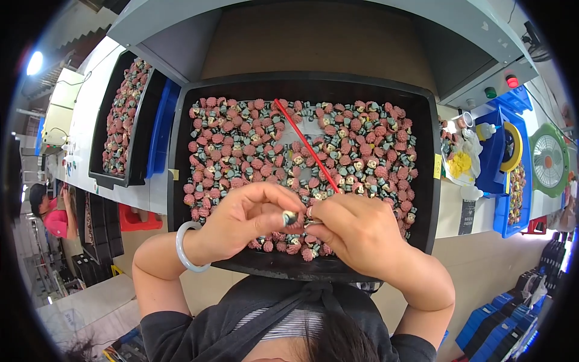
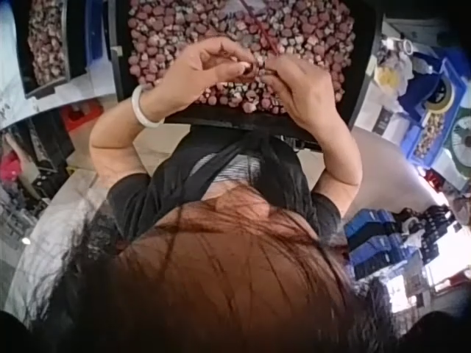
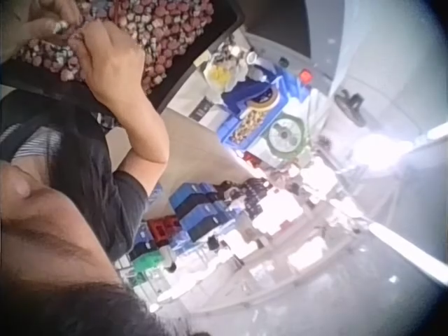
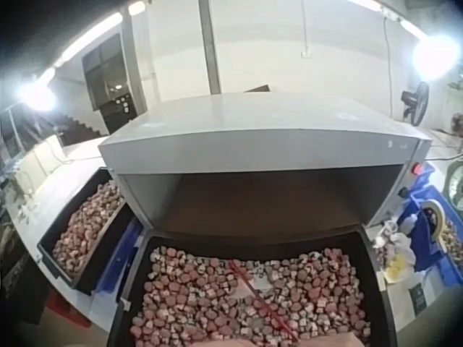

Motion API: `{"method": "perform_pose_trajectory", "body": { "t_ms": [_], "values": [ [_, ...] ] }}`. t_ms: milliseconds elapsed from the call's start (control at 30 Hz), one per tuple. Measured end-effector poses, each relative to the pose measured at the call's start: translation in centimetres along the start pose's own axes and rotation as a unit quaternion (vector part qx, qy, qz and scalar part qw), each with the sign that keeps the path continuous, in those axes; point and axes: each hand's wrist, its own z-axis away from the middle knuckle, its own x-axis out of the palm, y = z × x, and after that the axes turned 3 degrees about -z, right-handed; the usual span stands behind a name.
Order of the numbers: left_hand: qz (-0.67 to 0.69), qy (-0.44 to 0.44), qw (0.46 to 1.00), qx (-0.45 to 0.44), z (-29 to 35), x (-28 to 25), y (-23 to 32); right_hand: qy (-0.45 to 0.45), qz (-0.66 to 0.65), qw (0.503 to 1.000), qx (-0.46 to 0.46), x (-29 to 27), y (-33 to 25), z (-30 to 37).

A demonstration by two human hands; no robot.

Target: The worker is assembling small toy figurines at a factory workbench, picking up pieces and using a tool to apply small parts.

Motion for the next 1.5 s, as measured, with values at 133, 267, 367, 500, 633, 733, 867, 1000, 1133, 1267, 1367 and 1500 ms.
{"method": "perform_pose_trajectory", "body": {
  "t_ms": [133, 267, 367, 500, 633, 733, 867, 1000, 1133, 1267, 1367, 1500],
  "values": [
    [-0.081, -0.019, 0.995, 0.048, 0.2, 0.4, -0.1, -0.018, 0.089, 0.996, -0.006, -0.1, -0.7, 0.1],
    [-0.176, 0.014, 0.981, 0.077, 0.6, 0.9, 0.4, -0.022, 0.135, 0.991, -0.005, -0.2, -1.1, 0.4],
    [-0.233, 0.013, 0.966, 0.112, 0.5, 0.8, 0.3, -0.026, 0.148, 0.989, 0.004, -0.1, -1.5, 0.3],
    [-0.23, 0.023, 0.966, 0.114, 0.6, 0.8, 0.1, -0.041, 0.144, 0.989, 0.015, -0.1, -1.5, 0.4],
    [-0.316, 0.013, 0.937, 0.146, 0.6, 0.6, 0.6, -0.049, 0.117, 0.991, 0.039, 0.2, -1.4, 0.5],
    [-0.345, 0.018, 0.922, 0.172, 0.7, 0.5, 0.3, -0.049, 0.095, 0.992, 0.062, 0.4, -1.4, 0.6],
    [-0.227, 0.047, 0.965, 0.124, 0.7, 1.1, 0.1, -0.06, 0.118, 0.991, 0.021, -0.2, -1.4, 0.7],
    [-0.302, 0.02, 0.94, 0.159, 0.5, 0.7, 0.1, -0.062, 0.103, 0.992, 0.045, 0.2, -1.3, 0.8],
    [-0.294, 0.025, 0.943, 0.153, 0.6, 0.6, 0.1, -0.05, 0.064, 0.995, 0.063, 0.4, -0.6, 0.6],
    [-0.161, 0.095, 0.977, 0.099, -0.1, 0.4, 0.4, 0.015, 0.067, 0.981, 0.179, -0.8, 1.1, -0.8],
    [-0.145, 0.095, 0.981, 0.085, -0.7, -0.1, 0.3, -0.087, 0.217, 0.941, 0.244, 0.7, 3.7, -0.5],
    [-0.139, 0.073, 0.985, 0.068, -0.5, -0.4, 0.1, -0.14, 0.28, 0.922, 0.228, 1.7, 4.5, -0.3]
  ]
}}
